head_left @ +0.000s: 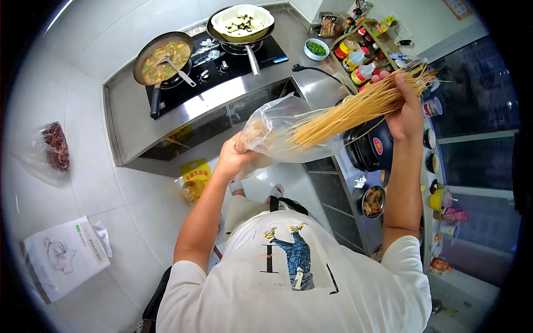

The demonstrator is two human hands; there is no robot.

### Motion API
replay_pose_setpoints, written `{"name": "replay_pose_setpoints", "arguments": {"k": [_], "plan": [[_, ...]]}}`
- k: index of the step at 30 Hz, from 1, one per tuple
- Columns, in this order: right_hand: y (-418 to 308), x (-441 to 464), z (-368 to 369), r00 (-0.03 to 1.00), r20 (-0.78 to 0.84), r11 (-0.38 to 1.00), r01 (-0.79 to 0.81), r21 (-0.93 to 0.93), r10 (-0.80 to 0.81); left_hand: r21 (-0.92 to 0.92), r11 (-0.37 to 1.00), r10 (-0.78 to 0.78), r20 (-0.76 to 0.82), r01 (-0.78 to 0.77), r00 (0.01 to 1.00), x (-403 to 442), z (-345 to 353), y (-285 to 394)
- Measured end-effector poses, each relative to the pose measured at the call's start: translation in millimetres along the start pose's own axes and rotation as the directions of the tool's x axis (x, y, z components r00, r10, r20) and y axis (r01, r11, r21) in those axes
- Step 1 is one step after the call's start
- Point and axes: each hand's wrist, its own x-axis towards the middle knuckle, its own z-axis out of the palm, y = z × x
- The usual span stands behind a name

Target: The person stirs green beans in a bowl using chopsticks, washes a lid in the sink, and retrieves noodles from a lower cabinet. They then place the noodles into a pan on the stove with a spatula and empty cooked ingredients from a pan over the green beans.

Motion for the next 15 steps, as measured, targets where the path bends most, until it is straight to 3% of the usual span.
{"name": "replay_pose_setpoints", "arguments": {"k": [3,7,9,11,15], "plan": [[-3.3,10.0,-24.2,0.995,0.033,0.991,-0.093,0.101,0.09,0.031,1.0,0.001,-0.021,0.0,1.0,-4.0,-5.6,-7.6],[-1.5,15.7,-46.6,0.986,-0.161,0.978,-0.005,0.209,0.039,0.083,0.992,-0.092,-0.07,0.097,0.993,-12.5,-16.7,-5.6],[-3.0,15.8,-63.3,0.983,-0.177,0.977,-0.007,0.214,0.046,0.138,0.979,-0.137,-0.087,0.148,0.987,-16.1,-24.5,-7.6],[-0.8,14.9,-82.5,0.991,-0.125,0.952,-0.004,0.306,0.044,0.05,0.985,-0.156,-0.147,0.165,0.977,-21.2,-31.4,-13.0],[10.8,5.4,-91.3,0.922,-0.384,0.942,0.086,0.324,0.048,0.114,0.966,-0.207,-0.184,0.23,0.961,-32.7,-51.8,-18.9]]}}
